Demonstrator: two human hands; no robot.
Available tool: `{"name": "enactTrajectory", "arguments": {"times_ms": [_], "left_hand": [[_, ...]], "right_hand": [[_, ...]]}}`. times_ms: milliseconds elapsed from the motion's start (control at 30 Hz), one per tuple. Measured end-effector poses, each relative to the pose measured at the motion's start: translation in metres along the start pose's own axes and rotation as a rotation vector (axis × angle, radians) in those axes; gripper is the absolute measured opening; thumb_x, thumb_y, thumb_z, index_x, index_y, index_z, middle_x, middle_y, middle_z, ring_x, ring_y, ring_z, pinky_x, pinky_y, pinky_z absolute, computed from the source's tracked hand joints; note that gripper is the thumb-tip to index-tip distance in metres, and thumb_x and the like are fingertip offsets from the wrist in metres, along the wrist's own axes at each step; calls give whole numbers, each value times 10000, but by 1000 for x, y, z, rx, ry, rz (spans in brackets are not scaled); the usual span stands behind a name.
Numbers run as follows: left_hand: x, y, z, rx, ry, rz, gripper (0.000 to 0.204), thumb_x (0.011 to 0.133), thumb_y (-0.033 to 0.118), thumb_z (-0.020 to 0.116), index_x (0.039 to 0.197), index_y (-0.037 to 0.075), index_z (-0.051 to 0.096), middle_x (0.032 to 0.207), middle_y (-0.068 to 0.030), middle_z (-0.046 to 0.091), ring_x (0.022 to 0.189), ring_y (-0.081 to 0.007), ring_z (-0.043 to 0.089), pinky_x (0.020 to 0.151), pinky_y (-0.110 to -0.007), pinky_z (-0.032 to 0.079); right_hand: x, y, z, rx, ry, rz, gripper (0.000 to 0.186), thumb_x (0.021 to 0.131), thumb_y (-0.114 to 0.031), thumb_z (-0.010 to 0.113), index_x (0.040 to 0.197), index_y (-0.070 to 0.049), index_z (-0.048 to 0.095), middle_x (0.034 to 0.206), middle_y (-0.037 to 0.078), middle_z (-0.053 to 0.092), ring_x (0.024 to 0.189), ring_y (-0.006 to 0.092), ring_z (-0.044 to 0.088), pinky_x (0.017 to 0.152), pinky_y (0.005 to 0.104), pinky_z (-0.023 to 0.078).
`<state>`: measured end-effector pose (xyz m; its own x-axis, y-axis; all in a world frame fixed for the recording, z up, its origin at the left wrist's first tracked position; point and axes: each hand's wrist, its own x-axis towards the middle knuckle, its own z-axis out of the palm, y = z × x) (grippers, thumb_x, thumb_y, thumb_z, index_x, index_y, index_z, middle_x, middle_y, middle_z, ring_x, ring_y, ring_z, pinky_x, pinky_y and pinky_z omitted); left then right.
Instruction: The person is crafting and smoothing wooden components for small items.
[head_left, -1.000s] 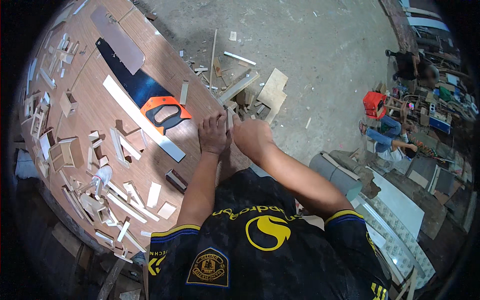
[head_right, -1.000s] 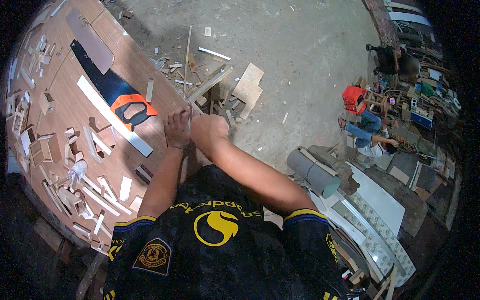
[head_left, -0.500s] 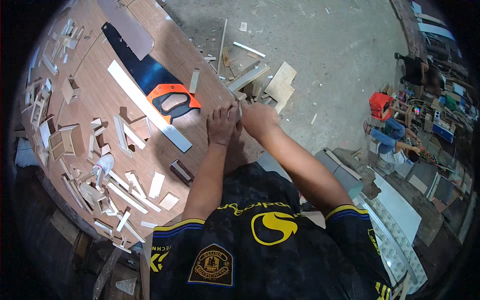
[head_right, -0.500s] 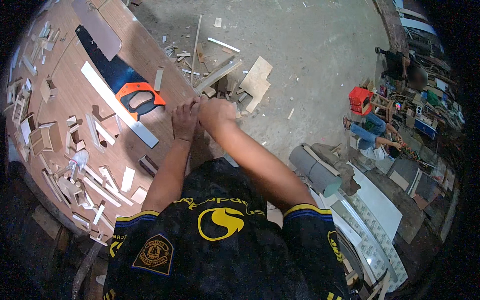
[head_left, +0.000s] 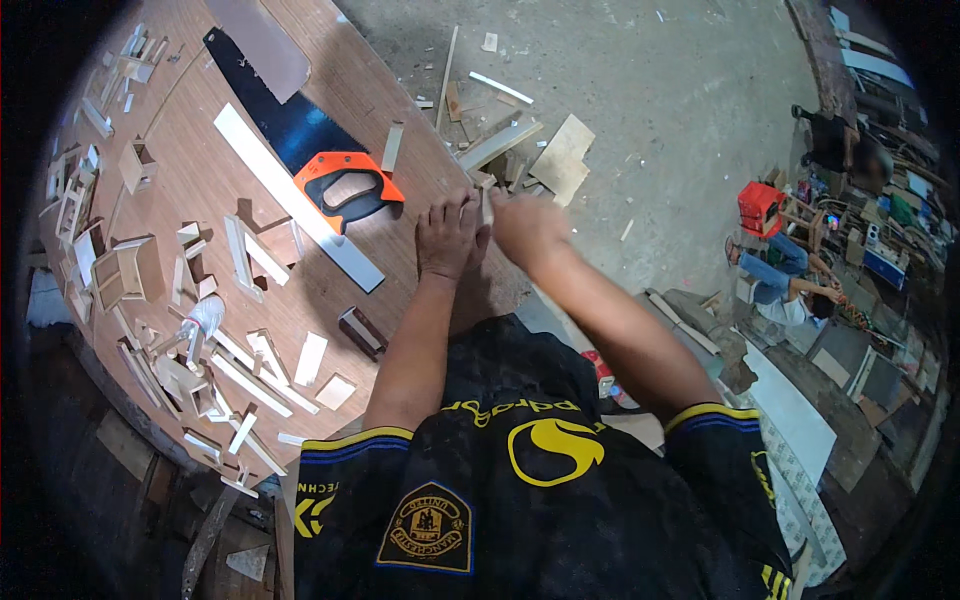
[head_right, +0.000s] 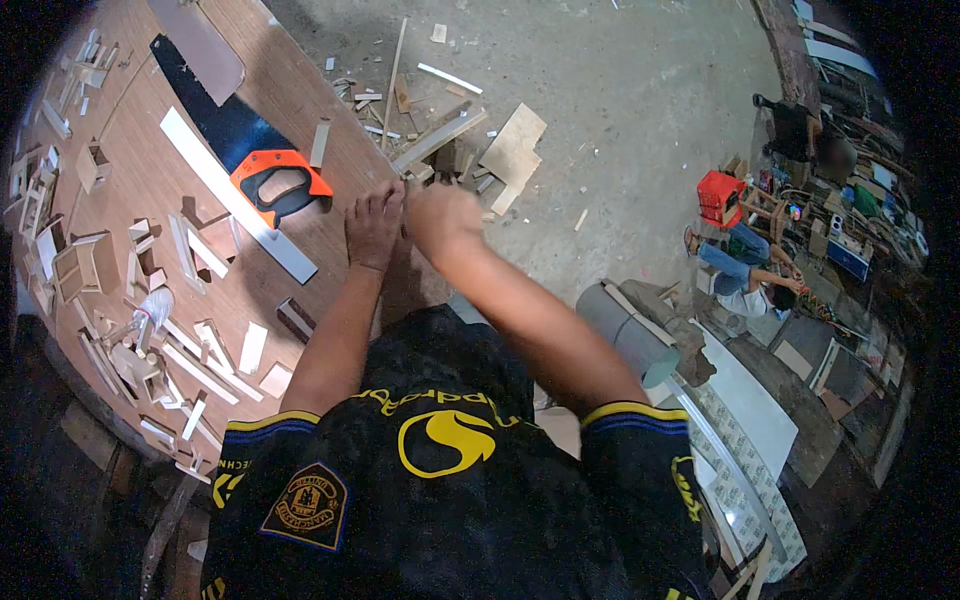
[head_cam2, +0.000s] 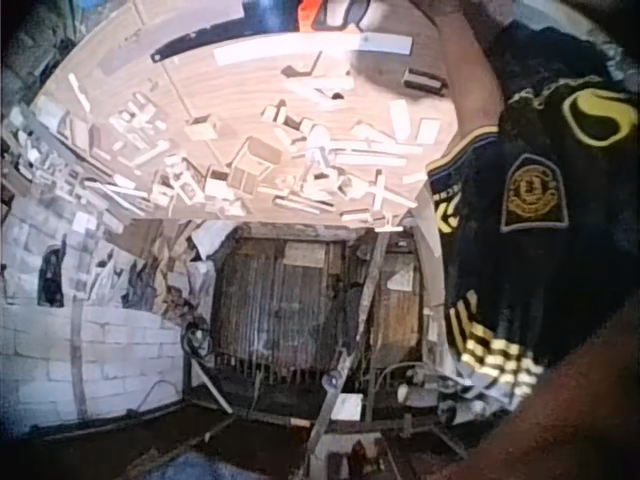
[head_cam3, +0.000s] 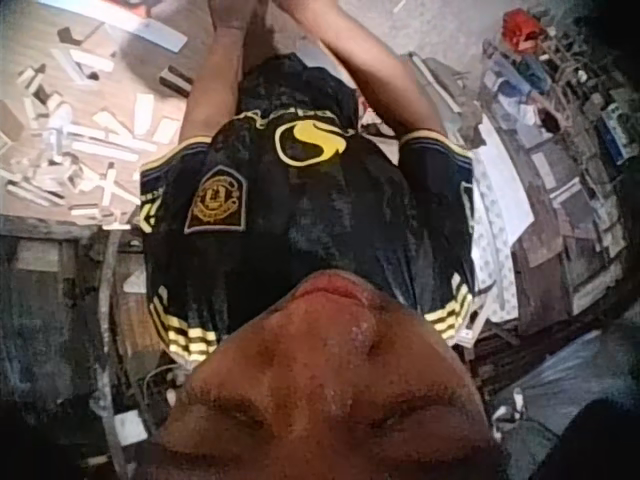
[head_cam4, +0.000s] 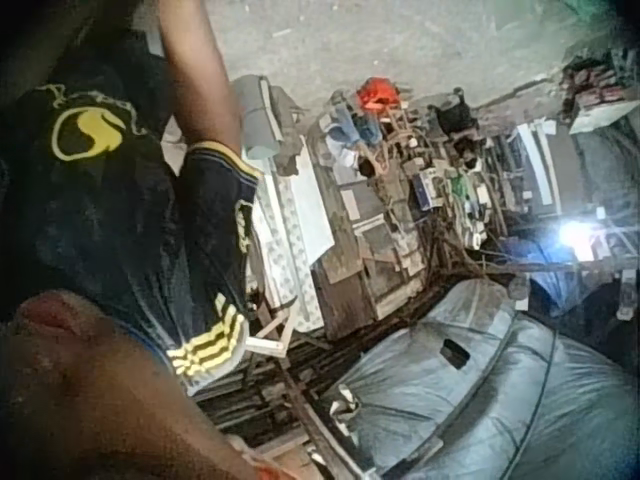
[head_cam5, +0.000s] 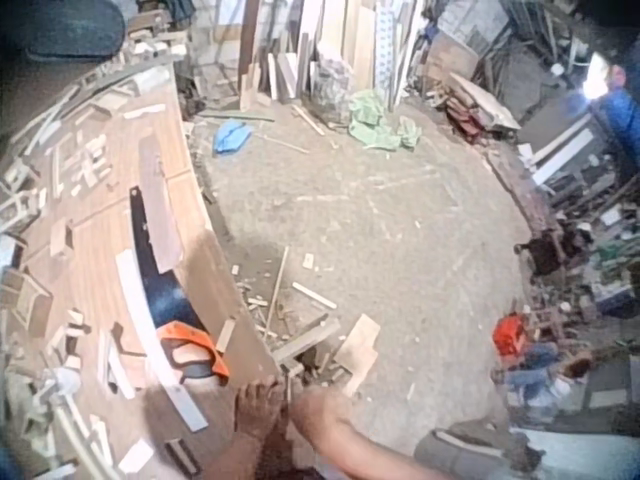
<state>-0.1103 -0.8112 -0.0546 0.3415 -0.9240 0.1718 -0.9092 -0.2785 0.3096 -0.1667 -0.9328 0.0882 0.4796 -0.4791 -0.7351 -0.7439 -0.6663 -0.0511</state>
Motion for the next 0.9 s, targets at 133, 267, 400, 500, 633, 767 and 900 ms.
{"name": "enactTrajectory", "arguments": {"times_ms": [133,267,400,500,633,767,900], "left_hand": [[-14,-13,17,146,-24,28,549,769,407,617,1258,165,553,1223,-13,513,1065,-238,505,823,-413,422],[-3,-1,2,8,-20,-8,544,769,400,609,1259,171,549,1223,0,511,1057,-226,506,818,-408,421],[-3,-4,7,94,-9,16,531,798,411,603,1268,172,542,1223,0,511,1050,-225,507,824,-409,417],[0,-6,2,56,-32,-8,541,801,411,603,1280,168,538,1228,-6,510,1046,-229,507,834,-413,411],[-6,-4,0,22,-33,-19,550,808,428,600,1288,167,535,1234,0,507,1049,-228,505,848,-413,404],[1,-1,-7,-37,-34,-9,566,784,419,612,1292,183,532,1224,-3,512,1077,-229,503,850,-403,404],[-4,-5,5,129,-8,-17,510,807,362,600,1282,189,532,1213,-6,518,1079,-223,502,845,-389,406]], "right_hand": [[-2,-9,-10,-9,9,-33,313,909,-216,504,1166,-70,608,899,186,708,863,357,700,719,463,563],[-4,-4,-14,-11,-13,-19,347,916,-192,490,1226,-60,572,896,190,704,849,360,699,699,468,562],[14,-4,0,-12,-10,6,359,931,-183,473,1268,-94,560,924,196,699,853,361,696,705,471,560],[2,-1,2,-20,48,-25,381,922,-171,479,1291,-114,552,894,189,702,822,357,700,696,474,559],[4,-8,1,24,23,53,316,908,-184,508,1206,-108,580,907,187,703,846,371,695,714,485,555],[9,0,5,44,-13,37,450,899,-176,515,1347,-137,494,937,199,703,872,376,696,726,488,555],[4,-11,9,123,6,65,479,891,-165,515,1364,-107,467,946,215,700,880,382,693,746,487,553]]}}
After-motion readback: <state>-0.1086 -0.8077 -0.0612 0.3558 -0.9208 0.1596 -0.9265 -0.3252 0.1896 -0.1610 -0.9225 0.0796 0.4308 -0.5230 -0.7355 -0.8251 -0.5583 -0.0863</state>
